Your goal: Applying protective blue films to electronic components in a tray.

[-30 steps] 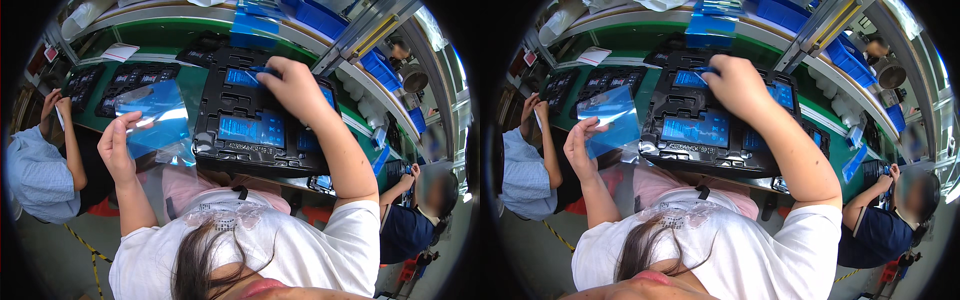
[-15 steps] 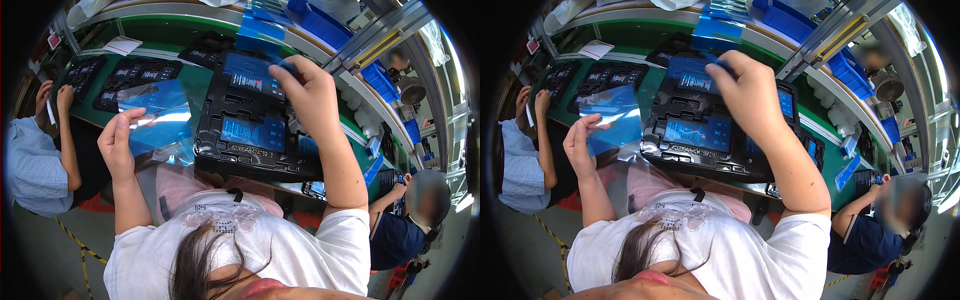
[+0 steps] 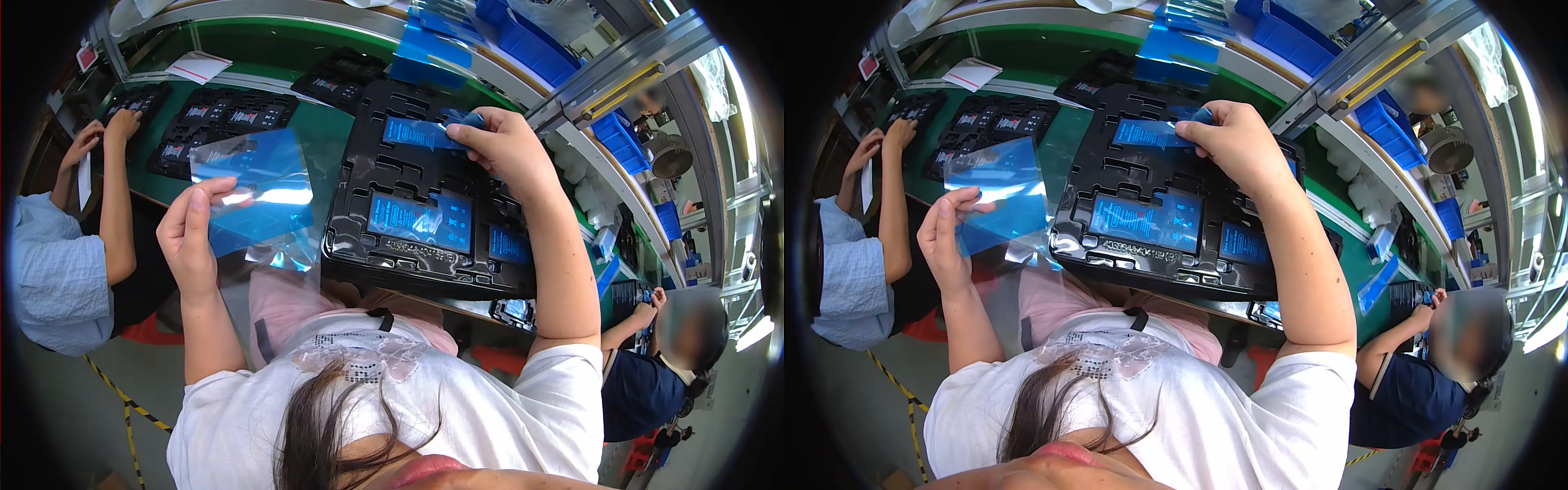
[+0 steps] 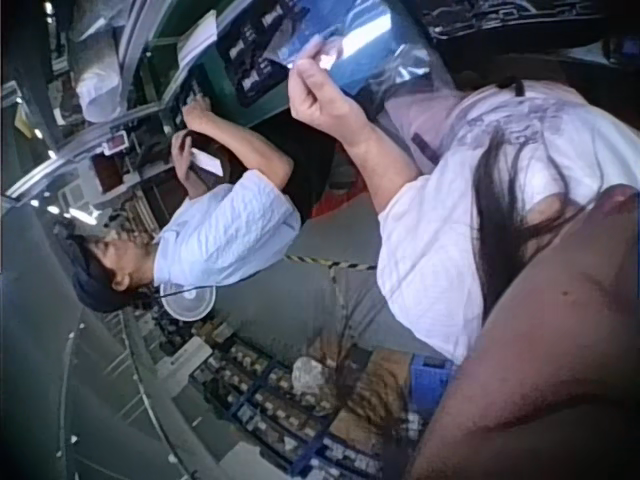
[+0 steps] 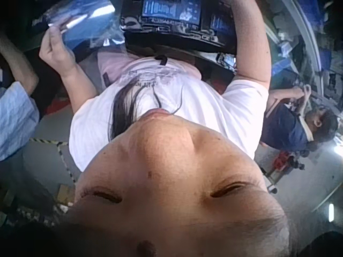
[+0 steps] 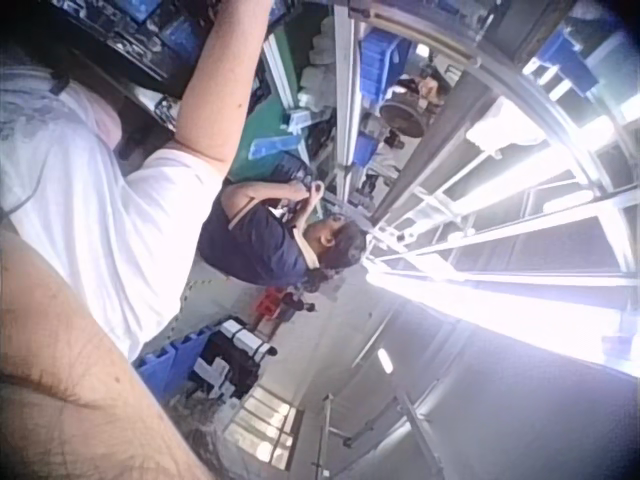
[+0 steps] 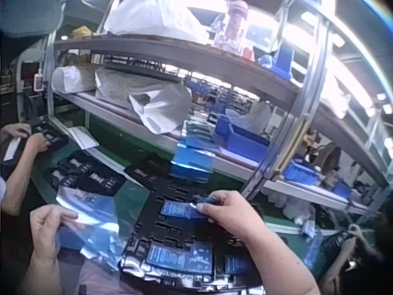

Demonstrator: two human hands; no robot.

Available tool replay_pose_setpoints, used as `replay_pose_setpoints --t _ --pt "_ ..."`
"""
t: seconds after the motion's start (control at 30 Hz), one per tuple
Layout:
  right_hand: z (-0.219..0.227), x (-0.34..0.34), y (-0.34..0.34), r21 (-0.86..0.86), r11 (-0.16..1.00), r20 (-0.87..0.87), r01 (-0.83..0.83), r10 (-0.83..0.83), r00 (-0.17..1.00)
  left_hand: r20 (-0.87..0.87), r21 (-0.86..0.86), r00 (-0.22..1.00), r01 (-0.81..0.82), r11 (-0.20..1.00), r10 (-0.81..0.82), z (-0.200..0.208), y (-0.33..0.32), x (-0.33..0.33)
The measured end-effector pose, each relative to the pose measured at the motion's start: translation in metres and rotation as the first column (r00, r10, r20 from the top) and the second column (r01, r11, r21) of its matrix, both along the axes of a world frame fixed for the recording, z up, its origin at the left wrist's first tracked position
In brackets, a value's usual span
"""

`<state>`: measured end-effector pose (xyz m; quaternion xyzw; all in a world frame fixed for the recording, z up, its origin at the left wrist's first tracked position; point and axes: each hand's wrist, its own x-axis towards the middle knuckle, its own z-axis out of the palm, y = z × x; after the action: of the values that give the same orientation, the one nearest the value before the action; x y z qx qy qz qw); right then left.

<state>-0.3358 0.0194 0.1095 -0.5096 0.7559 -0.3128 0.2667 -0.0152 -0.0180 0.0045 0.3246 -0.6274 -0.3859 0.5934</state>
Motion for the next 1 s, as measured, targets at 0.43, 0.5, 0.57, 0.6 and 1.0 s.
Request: replay_pose_setpoints --t 0.43,0.5,0.57,0.6,1.0 --pt "-0.003 -0.003 -0.004 0.028 1.0 -0.011 -0.012 0.012 1.0 -0.029 0.007 0.999 0.016 1.0 -0.016 0.004 -0.003 0.001" --pt "-0.003 -0.002 -0.003 0.027 1.0 -0.031 -0.007 0.008 0.999 -0.027 0.001 0.999 0.025 1.0 -0.025 0.004 -0.002 0.001" --pt "-0.006 -0.004 -0.004 0.018 1.0 -0.015 -0.011 0.011 1.0 -0.026 0.009 0.999 0.02 1.0 -0.02 0.003 -0.002 0.001" --pt "-0.006 -0.004 -0.004 0.006 1.0 0.0 -0.016 0.016 1.0 -0.026 0.014 1.0 0.014 1.0 -0.014 0.003 -0.001 0.001" --pt "-0.014 -0.011 -0.008 0.035 0.998 -0.073 -0.044 0.046 0.996 -0.041 0.017 0.999 0.017 1.0 -0.016 0.0 0.003 0.002"
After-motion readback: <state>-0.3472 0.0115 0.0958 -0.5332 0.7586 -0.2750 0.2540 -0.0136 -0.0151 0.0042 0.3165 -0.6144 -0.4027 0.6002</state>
